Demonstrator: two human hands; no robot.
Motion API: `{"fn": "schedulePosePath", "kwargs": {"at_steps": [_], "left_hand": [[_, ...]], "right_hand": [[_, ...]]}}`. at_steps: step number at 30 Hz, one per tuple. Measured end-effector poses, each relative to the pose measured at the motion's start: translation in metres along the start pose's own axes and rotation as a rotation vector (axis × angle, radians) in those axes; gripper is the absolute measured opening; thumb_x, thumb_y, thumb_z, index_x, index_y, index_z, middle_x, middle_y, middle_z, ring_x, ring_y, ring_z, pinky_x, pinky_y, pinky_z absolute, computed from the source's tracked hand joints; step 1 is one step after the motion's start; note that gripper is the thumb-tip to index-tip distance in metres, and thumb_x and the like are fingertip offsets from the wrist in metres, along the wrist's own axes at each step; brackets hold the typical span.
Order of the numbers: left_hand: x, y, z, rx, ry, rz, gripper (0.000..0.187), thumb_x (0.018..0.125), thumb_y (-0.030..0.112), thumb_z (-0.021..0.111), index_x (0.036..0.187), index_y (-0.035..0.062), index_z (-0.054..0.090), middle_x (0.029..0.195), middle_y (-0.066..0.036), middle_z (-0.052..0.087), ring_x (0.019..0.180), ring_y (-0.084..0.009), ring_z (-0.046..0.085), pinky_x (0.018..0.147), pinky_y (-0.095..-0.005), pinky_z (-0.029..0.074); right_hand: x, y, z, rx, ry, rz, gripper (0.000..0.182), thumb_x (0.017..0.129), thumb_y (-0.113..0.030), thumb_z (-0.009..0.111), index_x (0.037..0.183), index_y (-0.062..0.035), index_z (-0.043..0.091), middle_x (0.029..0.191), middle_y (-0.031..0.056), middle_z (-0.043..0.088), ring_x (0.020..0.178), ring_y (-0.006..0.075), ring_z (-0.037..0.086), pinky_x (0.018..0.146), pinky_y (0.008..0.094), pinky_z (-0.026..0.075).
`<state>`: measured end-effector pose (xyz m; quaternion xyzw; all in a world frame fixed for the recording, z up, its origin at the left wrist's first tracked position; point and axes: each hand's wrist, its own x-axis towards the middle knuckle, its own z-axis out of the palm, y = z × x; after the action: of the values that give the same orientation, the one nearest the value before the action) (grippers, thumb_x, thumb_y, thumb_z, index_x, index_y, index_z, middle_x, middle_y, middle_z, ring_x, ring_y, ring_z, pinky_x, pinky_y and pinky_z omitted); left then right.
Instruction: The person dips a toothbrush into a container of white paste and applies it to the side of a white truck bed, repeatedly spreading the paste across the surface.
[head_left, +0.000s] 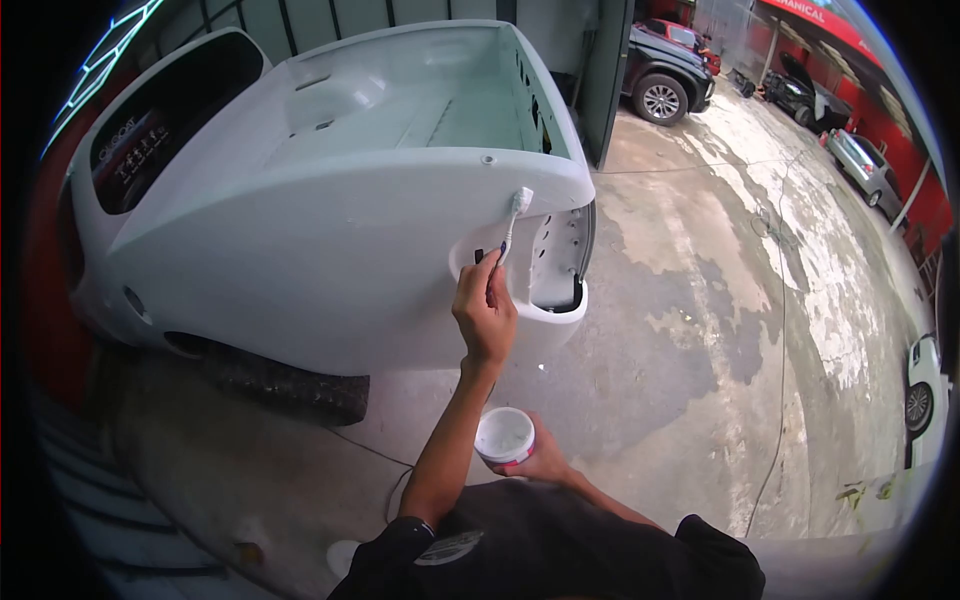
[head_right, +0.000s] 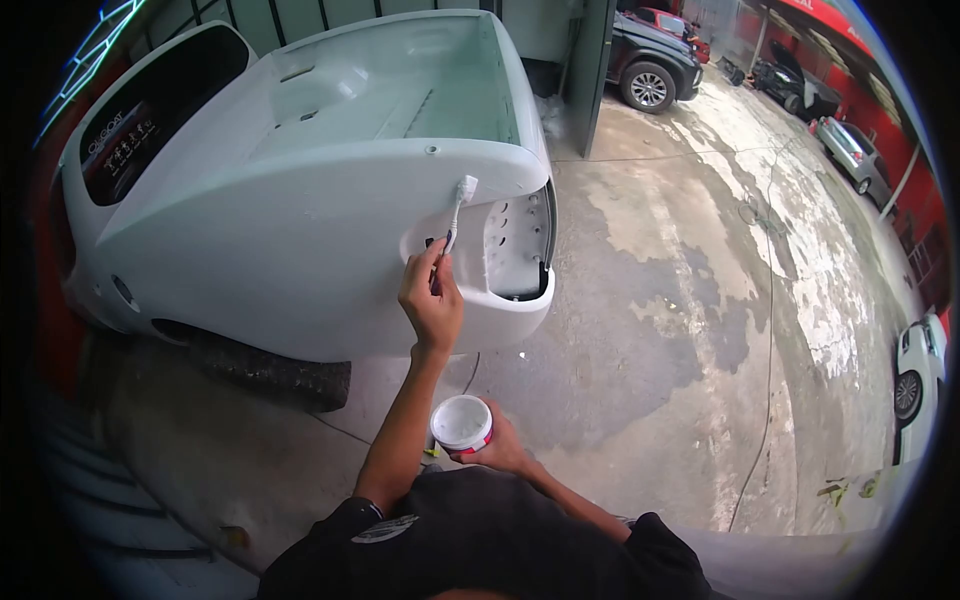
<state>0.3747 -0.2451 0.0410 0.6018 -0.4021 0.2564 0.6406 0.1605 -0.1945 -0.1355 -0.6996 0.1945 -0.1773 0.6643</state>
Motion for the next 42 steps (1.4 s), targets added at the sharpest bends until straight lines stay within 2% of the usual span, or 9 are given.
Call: {"fn": "schedulePosePath", "kwargs": {"at_steps": [3, 7, 15, 23, 27, 32, 36, 40, 42], "left_hand": [[-0.014, 0.015, 0.013, -0.084, -0.255, 0.044, 0.021, 0.099, -0.003, 0.072, 0.119, 0.0003, 0.075, 0.09, -0.01, 0.068, 0.066, -0.0211, 0.062, 0.06, -0.0342, 0.05], [-0.014, 0.033, -0.008, -0.202, -0.199, 0.028, 0.021, 0.099, -0.003, 0.072, 0.119, 0.0005, 0.075, 0.087, -0.008, 0.066, 0.065, -0.017, 0.057, 0.059, -0.0308, 0.046], [0.029, -0.104, -0.149, -0.102, 0.337, -0.451, 0.024, 0.111, 0.012, 0.064, 0.129, -0.0008, 0.073, 0.094, 0.0, 0.067, 0.081, -0.0076, 0.062, 0.067, -0.0237, 0.052], [-0.014, -0.065, -0.102, 0.08, -0.053, 0.077, 0.018, 0.102, 0.002, 0.071, 0.118, -0.0005, 0.077, 0.085, -0.009, 0.067, 0.073, -0.0184, 0.063, 0.066, -0.0307, 0.052], [0.01, -0.092, -0.123, -0.181, 0.37, -0.372, 0.017, 0.103, 0.005, 0.073, 0.117, -0.0042, 0.076, 0.09, -0.008, 0.07, 0.078, -0.0147, 0.065, 0.068, -0.0279, 0.052], [-0.011, -0.067, -0.092, 0.101, -0.071, 0.041, 0.019, 0.102, 0.002, 0.072, 0.12, -0.0031, 0.074, 0.087, -0.008, 0.066, 0.072, -0.0157, 0.06, 0.064, -0.0295, 0.048], [-0.003, -0.06, -0.088, -0.013, 0.149, -0.12, 0.02, 0.1, -0.001, 0.072, 0.12, -0.0013, 0.075, 0.087, -0.009, 0.066, 0.073, -0.019, 0.062, 0.064, -0.0308, 0.048], [0.001, -0.051, -0.092, 0.101, -0.155, 0.032, 0.019, 0.105, 0.003, 0.069, 0.122, -0.0039, 0.075, 0.089, -0.006, 0.068, 0.078, -0.014, 0.063, 0.068, -0.0287, 0.051], [0.017, -0.054, -0.099, 0.085, -0.042, 0.035, 0.02, 0.105, 0.003, 0.069, 0.123, -0.0028, 0.075, 0.09, -0.006, 0.069, 0.079, -0.0133, 0.063, 0.068, -0.0284, 0.052]], "right_hand": [[0.0, 0.018, 0.001, -0.002, 0.015, -0.032, 0.115, 0.062, -0.032, 0.105, 0.154, -0.0019, 0.043, 0.139, 0.0149, 0.066, 0.132, 0.0263, 0.064, 0.113, 0.0427, 0.051], [0.002, 0.015, -0.006, -0.019, -0.015, -0.032, 0.115, 0.063, -0.031, 0.105, 0.153, -0.0009, 0.042, 0.141, 0.0158, 0.065, 0.133, 0.0273, 0.064, 0.114, 0.0429, 0.051], [0.001, 0.023, 0.003, -0.015, 0.013, -0.006, 0.108, 0.064, -0.026, 0.106, 0.148, -0.0015, 0.042, 0.139, 0.015, 0.064, 0.134, 0.0244, 0.061, 0.114, 0.0428, 0.05], [0.014, 0.018, 0.022, -0.012, -0.146, 0.035, 0.116, 0.063, -0.03, 0.106, 0.154, -0.0014, 0.04, 0.141, 0.0151, 0.064, 0.134, 0.0263, 0.062, 0.115, 0.042, 0.049], [0.012, 0.017, 0.025, 0.026, -0.124, -0.053, 0.114, 0.064, -0.031, 0.105, 0.153, -0.0009, 0.041, 0.14, 0.015, 0.064, 0.133, 0.026, 0.063, 0.114, 0.0415, 0.05], [0.01, 0.024, 0.019, -0.017, -0.066, 0.007, 0.107, 0.064, -0.025, 0.106, 0.147, -0.0011, 0.044, 0.139, 0.0145, 0.064, 0.132, 0.0241, 0.062, 0.114, 0.0427, 0.049], [0.009, 0.024, 0.015, -0.084, -0.035, 0.034, 0.109, 0.063, -0.025, 0.107, 0.148, -0.0008, 0.043, 0.139, 0.0147, 0.064, 0.132, 0.024, 0.062, 0.114, 0.0428, 0.049], [0.006, 0.027, 0.02, -0.024, 0.002, 0.009, 0.109, 0.063, -0.025, 0.107, 0.148, -0.0005, 0.042, 0.139, 0.0144, 0.063, 0.133, 0.0244, 0.062, 0.114, 0.0429, 0.05], [0.006, 0.023, 0.017, -0.046, -0.01, 0.022, 0.109, 0.063, -0.025, 0.107, 0.148, -0.0006, 0.042, 0.139, 0.0143, 0.063, 0.133, 0.0246, 0.062, 0.114, 0.0427, 0.05]]}}
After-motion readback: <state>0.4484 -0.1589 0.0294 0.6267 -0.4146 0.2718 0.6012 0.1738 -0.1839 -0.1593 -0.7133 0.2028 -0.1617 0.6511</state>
